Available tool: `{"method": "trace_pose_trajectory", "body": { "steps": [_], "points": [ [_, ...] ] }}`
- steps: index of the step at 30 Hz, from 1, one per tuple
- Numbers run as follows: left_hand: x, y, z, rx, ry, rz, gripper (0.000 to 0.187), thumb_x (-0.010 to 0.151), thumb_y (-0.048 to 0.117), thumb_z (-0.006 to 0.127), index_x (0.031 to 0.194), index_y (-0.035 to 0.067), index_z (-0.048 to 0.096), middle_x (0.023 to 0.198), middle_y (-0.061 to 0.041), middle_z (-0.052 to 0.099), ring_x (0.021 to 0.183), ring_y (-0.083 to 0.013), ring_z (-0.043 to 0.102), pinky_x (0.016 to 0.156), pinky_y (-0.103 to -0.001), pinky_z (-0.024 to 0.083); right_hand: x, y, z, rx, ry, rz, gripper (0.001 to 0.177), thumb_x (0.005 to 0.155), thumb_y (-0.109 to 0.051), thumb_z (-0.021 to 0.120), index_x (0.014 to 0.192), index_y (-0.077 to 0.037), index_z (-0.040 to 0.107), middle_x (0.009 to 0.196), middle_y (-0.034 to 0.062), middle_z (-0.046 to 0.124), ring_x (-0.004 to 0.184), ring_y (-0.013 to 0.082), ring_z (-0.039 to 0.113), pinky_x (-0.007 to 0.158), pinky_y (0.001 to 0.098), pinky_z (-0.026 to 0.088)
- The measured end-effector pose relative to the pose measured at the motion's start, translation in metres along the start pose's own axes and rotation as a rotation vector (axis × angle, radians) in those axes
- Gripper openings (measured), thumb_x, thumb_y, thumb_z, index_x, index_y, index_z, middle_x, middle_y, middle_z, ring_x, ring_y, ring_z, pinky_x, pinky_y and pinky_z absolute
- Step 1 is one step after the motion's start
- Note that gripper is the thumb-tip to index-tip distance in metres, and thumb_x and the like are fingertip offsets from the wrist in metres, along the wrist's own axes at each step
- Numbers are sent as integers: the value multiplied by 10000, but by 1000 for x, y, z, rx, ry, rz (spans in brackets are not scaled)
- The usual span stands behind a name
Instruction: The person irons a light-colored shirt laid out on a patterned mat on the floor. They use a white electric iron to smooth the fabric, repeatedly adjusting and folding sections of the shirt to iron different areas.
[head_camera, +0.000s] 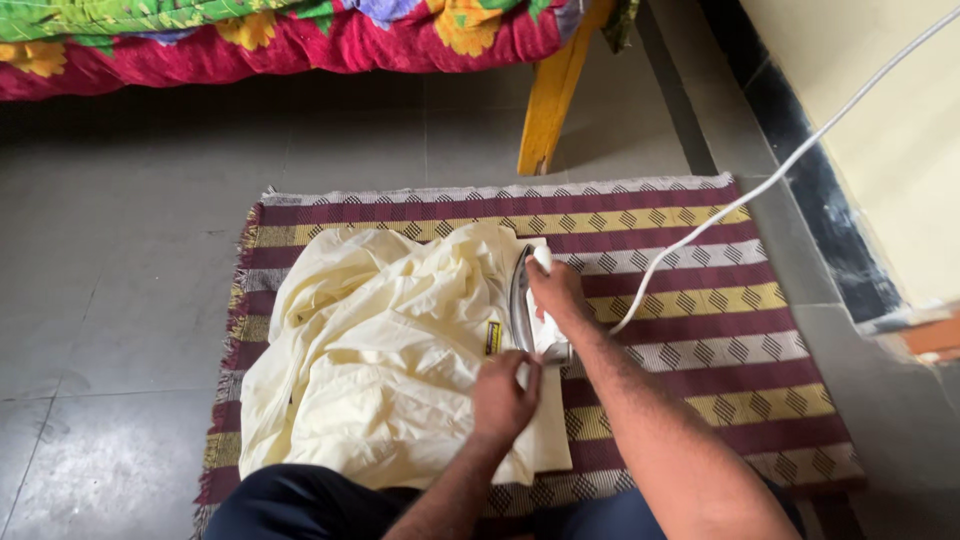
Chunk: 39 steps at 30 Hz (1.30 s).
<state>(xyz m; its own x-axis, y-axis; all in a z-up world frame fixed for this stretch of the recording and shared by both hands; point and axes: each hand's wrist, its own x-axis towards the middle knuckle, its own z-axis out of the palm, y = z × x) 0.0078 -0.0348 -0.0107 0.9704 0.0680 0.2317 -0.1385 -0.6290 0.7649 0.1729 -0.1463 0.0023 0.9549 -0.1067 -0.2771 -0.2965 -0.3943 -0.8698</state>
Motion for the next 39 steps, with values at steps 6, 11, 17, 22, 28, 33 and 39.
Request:
{"method": "trace_pose_trajectory", "body": {
  "steps": [6,11,17,22,28,33,39],
  "points": [
    [-16,-10,30,320,-269,291,668,1021,445,484,1498,-20,427,1598,-223,362,1495,-387,270,1193,-558,177,73,-8,3,-45,26,4,539,1000,-449,609,717,9,627,497,69,588,374,216,600,393,398,510],
    [-23,-24,40,424,-338,281,752,1059,501,349,1582,-34,277,1686,-200,212,1575,-333,137,1247,-530,81,137,-19,5,-60,55,-94,562,1021,-425,602,717,43,666,519,109,603,392,233,614,422,378,508],
    [-15,-19,36,469,-369,299,751,1046,474,346,1560,-68,269,1666,-216,207,1548,-349,145,1224,-532,85,163,-17,2,104,-47,68,402,972,-434,625,867,-45,634,575,59,586,390,192,548,356,379,468],
    [-21,-26,37,428,-303,283,758,1043,466,351,1550,-84,228,1635,-273,217,1529,-376,179,1207,-547,133,124,4,8,138,-28,56,459,969,-441,650,791,-19,612,552,80,563,368,205,539,333,382,445],
    [-24,-45,40,-99,205,109,590,1089,200,449,1566,-93,262,1593,-342,328,1478,-477,336,1213,-526,318,39,20,2,135,-43,38,469,981,-430,629,751,-24,586,513,67,541,354,211,537,323,394,435],
    [-21,-60,38,-426,321,-246,494,1073,185,437,1509,-47,414,1466,-277,532,1348,-379,550,1154,-443,419,-38,35,-1,6,-32,101,461,991,-458,606,772,-52,625,497,47,559,361,198,574,350,361,467],
    [-9,-57,28,-500,378,-286,463,1062,141,435,1480,-59,456,1469,-260,552,1345,-365,557,1132,-420,427,-136,56,-5,-81,-77,129,493,1014,-487,574,814,-37,605,514,35,575,362,187,582,347,349,478]
  ]
}}
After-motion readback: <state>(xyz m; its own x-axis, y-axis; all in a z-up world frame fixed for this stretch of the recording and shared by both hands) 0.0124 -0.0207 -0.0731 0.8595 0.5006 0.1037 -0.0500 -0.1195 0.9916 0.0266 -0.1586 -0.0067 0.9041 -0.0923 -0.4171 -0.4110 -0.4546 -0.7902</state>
